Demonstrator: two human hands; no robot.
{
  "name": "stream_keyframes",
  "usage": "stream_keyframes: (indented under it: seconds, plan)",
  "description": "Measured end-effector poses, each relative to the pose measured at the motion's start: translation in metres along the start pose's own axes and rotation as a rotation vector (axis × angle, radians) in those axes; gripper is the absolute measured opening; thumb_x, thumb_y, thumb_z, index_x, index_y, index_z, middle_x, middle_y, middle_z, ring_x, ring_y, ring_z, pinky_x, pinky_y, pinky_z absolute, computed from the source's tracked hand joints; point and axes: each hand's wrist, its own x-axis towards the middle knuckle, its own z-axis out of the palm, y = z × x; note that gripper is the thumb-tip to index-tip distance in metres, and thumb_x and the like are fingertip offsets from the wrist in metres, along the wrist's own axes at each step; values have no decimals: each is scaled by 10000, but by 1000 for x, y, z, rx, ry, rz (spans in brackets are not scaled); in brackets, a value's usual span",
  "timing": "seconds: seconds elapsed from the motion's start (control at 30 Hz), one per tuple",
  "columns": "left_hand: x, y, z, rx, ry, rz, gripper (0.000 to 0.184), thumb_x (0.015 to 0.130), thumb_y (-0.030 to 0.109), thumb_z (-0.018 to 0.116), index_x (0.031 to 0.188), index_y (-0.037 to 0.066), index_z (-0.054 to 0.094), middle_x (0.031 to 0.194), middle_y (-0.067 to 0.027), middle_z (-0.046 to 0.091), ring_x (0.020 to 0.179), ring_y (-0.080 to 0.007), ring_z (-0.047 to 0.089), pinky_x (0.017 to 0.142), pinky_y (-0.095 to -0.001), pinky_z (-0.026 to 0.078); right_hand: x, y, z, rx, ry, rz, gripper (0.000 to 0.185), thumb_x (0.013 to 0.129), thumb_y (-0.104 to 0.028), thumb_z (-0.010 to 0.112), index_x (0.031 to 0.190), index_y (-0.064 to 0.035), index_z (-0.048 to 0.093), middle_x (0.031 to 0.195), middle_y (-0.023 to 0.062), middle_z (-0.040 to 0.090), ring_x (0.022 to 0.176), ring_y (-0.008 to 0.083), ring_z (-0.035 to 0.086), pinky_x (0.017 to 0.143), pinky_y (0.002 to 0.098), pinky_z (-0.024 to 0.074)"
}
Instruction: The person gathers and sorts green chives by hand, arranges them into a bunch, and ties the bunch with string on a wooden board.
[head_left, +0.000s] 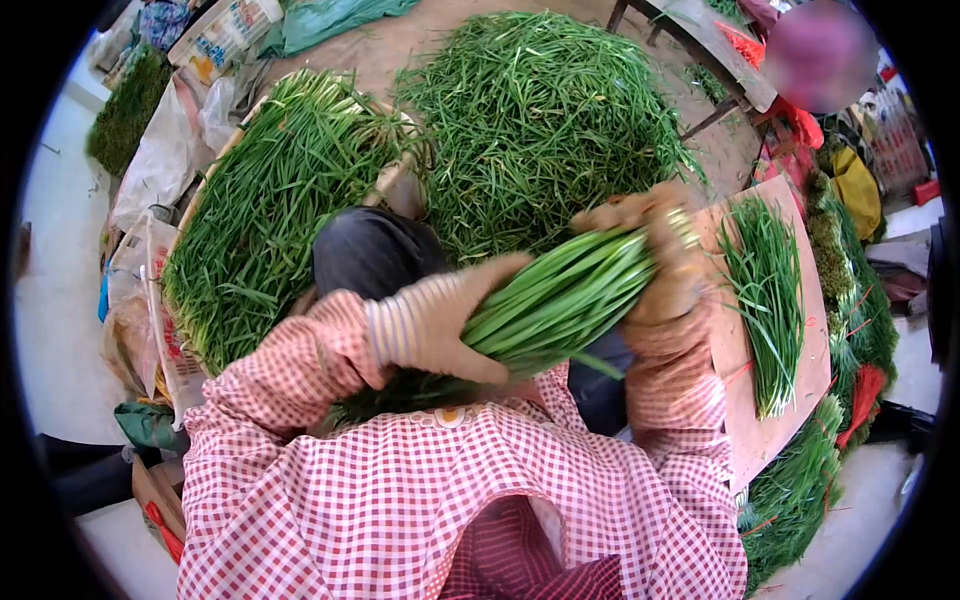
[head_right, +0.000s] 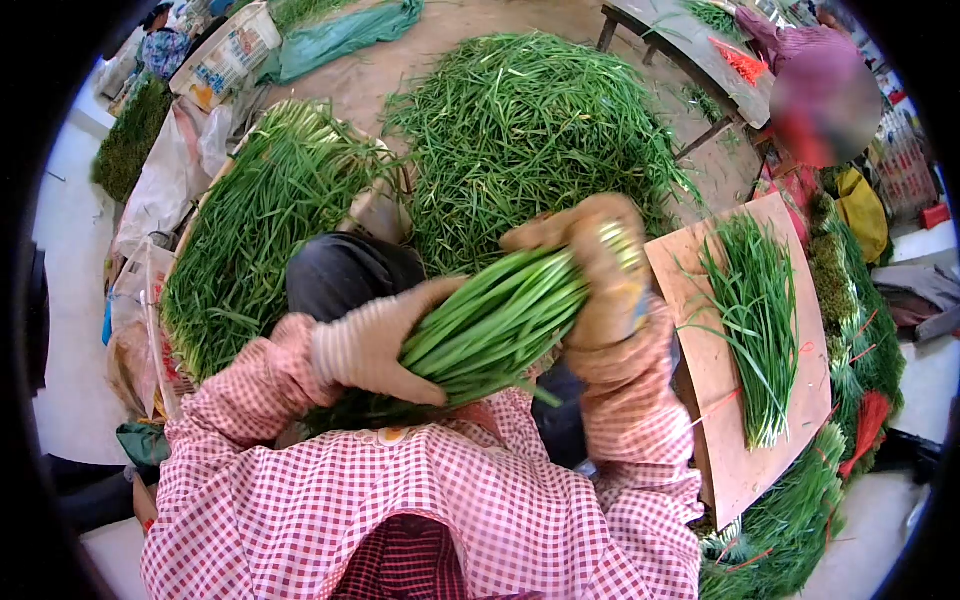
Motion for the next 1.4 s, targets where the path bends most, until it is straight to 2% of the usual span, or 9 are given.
stream_keyframes:
  seconds: [0.13, 0.3, 0.53, 0.63, 0.73, 0.93, 1.13, 1.27, 1.4]
  plan:
    - [-21, 14, -79, 379, 163, 58, 1143, 620, 398, 842, 1464, 8, 178, 1458, -250, 312, 1301, -368, 381, 1097, -406, 333, 47, -43, -31, 87, 60, -402, 226, 904, -310, 621, 988, -112, 550, 814, 88, 620, 767, 225, 606, 770, 423, 529]
    - [-50, 23, -103, 1139, 537, -400, 658, 772, 204, 704, 1357, 67, 436, 1313, -196, 509, 1216, -331, 498, 1013, -398, 404, 103, -4, -76, -956, 318, -258, 360, 900, -333, 638, 1073, -42, 514, 846, 86, 657, 737, 173, 609, 672, 315, 502]
    - [-33, 12, -27, 249, 118, 389, 315, 799, 65, 627, 1105, -10, 626, 985, -163, 667, 871, -320, 656, 760, -353, 537, 140, -35, -47, -737, 231, -512, 261, 889, -237, 666, 1030, -71, 521, 866, 102, 670, 734, 152, 623, 699, 288, 515]
    - [-10, 8, 15, -16, -44, 297, 331, 842, 114, 636, 1145, -16, 606, 1018, -150, 671, 895, -260, 663, 774, -331, 537, 173, -25, -164, -1376, 242, -285, 136, 926, -210, 609, 989, -96, 570, 834, 65, 667, 726, 158, 631, 670, 289, 520]
    - [12, 12, 42, -773, -405, -56, 421, 890, 160, 643, 1251, -22, 525, 1115, -96, 642, 998, -129, 600, 835, -287, 517, 128, 40, -72, -737, 27, -319, 219, 853, -118, 701, 992, -69, 539, 960, 61, 607, 796, 149, 606, 728, 270, 522]
    - [31, -15, 69, -1537, -298, -341, 634, 909, 363, 609, 1376, 10, 367, 1337, -196, 453, 1178, -297, 512, 1035, -458, 386, 91, 20, -23, -763, 107, -602, 177, 847, -13, 656, 965, -64, 535, 899, 54, 598, 785, 159, 609, 701, 288, 529]
    - [11, -55, 57, -1670, -228, -323, 1161, 647, 850, 520, 1380, -27, 312, 1423, -172, 349, 1299, -349, 359, 1048, -486, 357, 8, 40, 34, -1351, -687, -459, 215, 799, -80, 694, 966, -53, 561, 937, 79, 604, 806, 195, 612, 730, 318, 527]
    - [-1, -96, 68, -1292, 202, 925, 812, 878, 620, 485, 1366, -18, 366, 1253, -202, 541, 1147, -321, 539, 952, -434, 470, -18, 79, 61, -1295, -987, -400, 284, 759, -138, 732, 981, -45, 581, 955, 100, 609, 823, 211, 612, 743, 324, 515]
    - [-19, -45, 23, -1675, 124, 71, 650, 939, 433, 498, 1380, -23, 352, 1259, -254, 516, 1159, -246, 540, 982, -389, 464, -20, 87, 74, -1191, -1161, -382, 362, 718, -197, 770, 995, -37, 601, 973, 121, 614, 841, 226, 612, 756, 331, 504]
